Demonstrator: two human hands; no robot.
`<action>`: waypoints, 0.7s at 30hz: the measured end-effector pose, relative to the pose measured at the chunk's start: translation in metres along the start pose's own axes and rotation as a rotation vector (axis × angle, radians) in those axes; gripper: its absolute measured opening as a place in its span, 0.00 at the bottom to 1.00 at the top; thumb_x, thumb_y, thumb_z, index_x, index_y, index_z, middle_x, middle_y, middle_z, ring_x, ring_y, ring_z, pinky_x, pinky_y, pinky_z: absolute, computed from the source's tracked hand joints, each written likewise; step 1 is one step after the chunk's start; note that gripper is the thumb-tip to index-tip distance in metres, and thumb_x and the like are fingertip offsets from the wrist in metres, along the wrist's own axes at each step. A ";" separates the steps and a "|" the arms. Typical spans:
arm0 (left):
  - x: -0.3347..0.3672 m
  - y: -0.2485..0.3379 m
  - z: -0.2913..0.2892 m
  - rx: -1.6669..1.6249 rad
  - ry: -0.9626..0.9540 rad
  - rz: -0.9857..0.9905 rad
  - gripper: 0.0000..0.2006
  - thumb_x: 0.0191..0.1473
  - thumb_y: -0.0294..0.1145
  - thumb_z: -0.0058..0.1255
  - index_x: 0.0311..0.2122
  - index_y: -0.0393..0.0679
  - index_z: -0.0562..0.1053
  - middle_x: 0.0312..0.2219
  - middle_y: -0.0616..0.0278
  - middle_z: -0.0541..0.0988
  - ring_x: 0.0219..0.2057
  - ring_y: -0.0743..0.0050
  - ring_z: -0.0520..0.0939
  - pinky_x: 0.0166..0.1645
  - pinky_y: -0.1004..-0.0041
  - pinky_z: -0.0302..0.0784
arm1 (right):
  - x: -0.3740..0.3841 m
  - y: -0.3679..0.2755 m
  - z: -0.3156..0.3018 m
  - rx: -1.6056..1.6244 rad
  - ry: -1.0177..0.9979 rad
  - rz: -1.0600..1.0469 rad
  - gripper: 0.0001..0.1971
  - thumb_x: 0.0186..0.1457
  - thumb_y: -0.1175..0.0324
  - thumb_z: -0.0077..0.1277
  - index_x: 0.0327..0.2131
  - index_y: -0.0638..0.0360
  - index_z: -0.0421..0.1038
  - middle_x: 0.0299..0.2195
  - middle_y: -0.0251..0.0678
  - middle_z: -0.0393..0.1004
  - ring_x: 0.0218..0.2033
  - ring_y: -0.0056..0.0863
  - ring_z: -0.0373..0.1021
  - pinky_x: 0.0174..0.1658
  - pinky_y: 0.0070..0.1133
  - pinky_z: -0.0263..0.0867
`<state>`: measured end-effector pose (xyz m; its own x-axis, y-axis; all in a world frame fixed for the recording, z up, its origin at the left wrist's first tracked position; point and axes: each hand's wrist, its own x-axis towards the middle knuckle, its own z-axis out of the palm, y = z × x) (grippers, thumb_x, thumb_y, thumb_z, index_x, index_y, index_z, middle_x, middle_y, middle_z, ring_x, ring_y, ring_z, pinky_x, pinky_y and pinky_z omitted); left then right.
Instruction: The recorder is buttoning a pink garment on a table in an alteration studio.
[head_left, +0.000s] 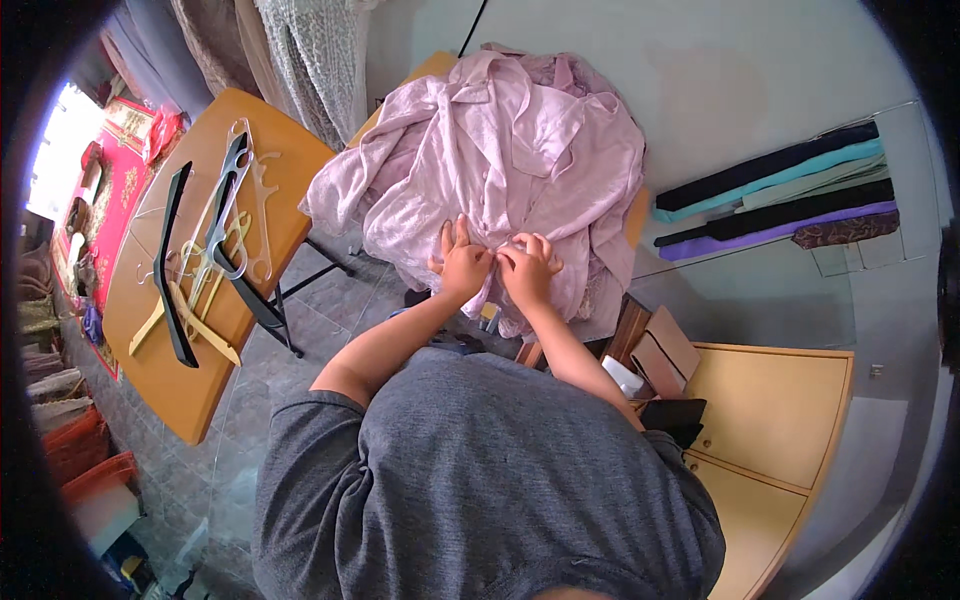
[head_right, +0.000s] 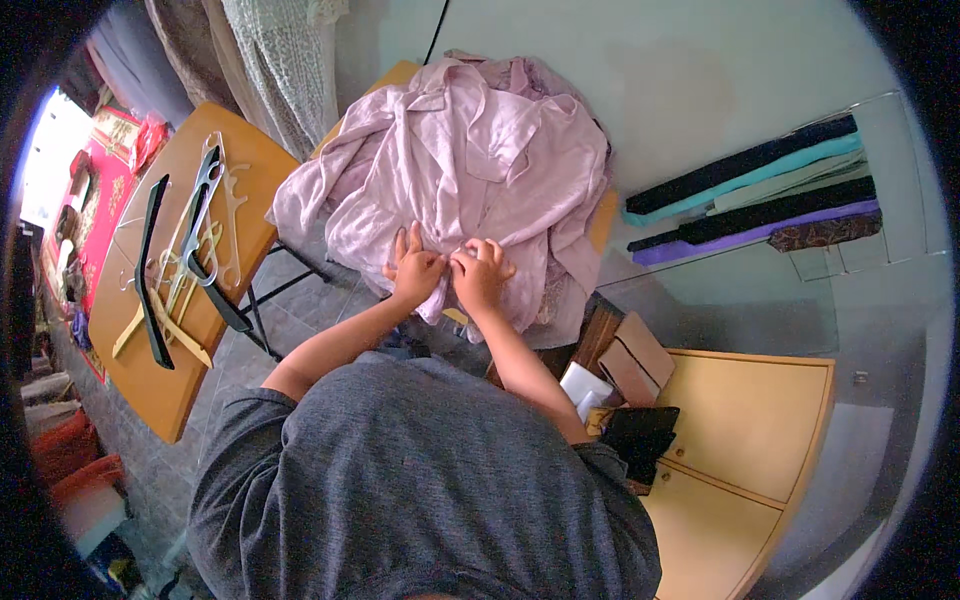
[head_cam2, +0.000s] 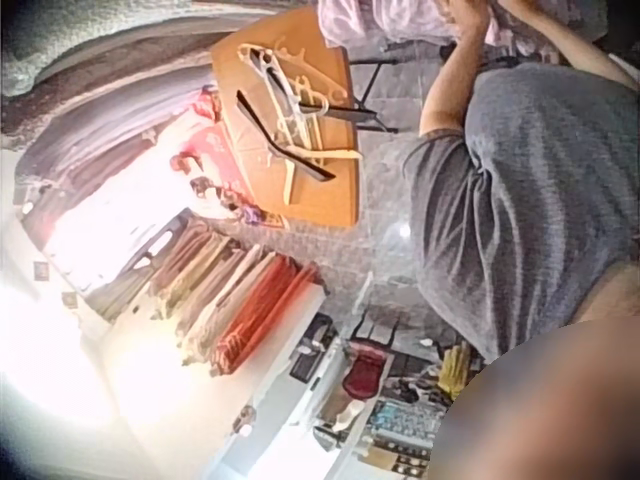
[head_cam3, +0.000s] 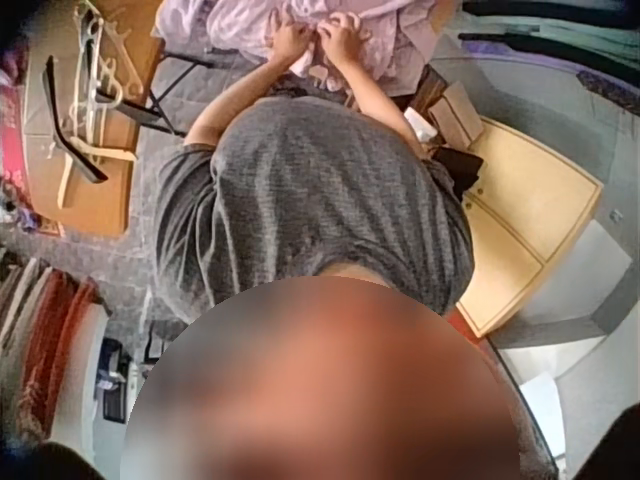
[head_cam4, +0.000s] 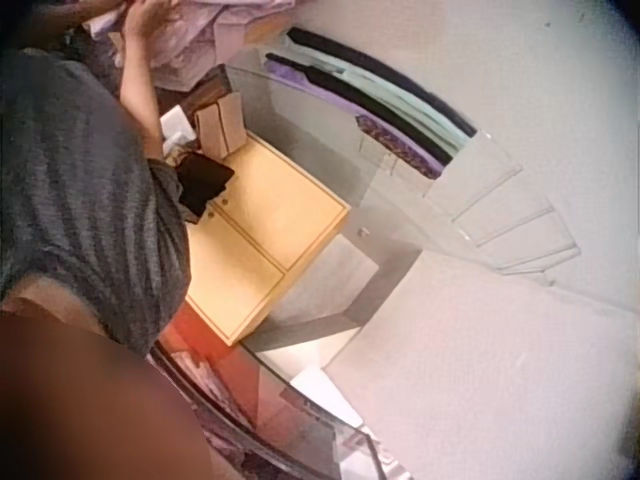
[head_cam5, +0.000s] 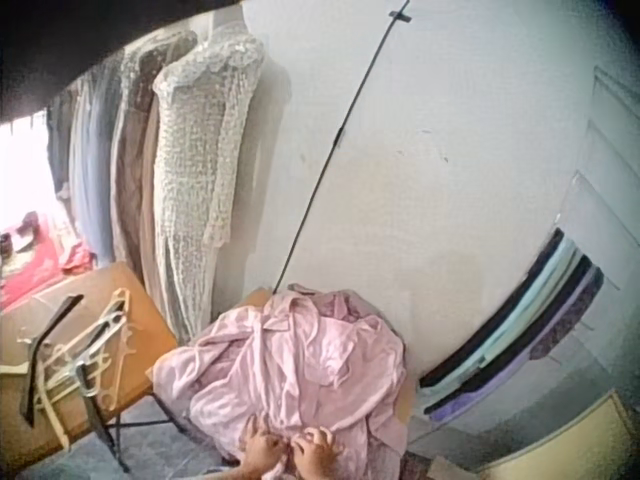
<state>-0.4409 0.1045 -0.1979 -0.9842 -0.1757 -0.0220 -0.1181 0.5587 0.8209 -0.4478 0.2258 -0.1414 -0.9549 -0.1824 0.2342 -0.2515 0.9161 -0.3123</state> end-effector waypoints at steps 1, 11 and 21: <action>0.000 -0.002 0.001 -0.022 0.011 0.019 0.11 0.46 0.40 0.51 0.29 0.47 0.80 0.63 0.60 0.47 0.64 0.50 0.43 0.50 0.29 0.39 | -0.001 0.000 0.002 0.017 0.025 0.006 0.03 0.44 0.63 0.56 0.26 0.44 0.75 0.41 0.24 0.67 0.51 0.32 0.57 0.47 0.51 0.45; 0.004 -0.020 0.016 -0.087 0.100 0.161 0.10 0.46 0.36 0.52 0.29 0.43 0.79 0.62 0.52 0.49 0.62 0.41 0.46 0.54 0.35 0.42 | -0.004 -0.003 0.007 0.028 0.044 0.046 0.03 0.45 0.63 0.54 0.27 0.45 0.75 0.39 0.25 0.67 0.50 0.32 0.57 0.46 0.48 0.46; 0.002 -0.017 0.007 -0.072 0.077 0.160 0.09 0.45 0.34 0.50 0.28 0.43 0.79 0.61 0.52 0.51 0.62 0.41 0.47 0.55 0.36 0.43 | -0.001 -0.011 0.006 0.106 0.134 0.018 0.03 0.43 0.65 0.57 0.26 0.47 0.77 0.37 0.25 0.69 0.47 0.35 0.59 0.47 0.41 0.51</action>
<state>-0.4420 0.1004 -0.2159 -0.9763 -0.1523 0.1539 0.0520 0.5253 0.8493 -0.4446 0.2135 -0.1438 -0.9317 -0.1103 0.3461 -0.2563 0.8748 -0.4111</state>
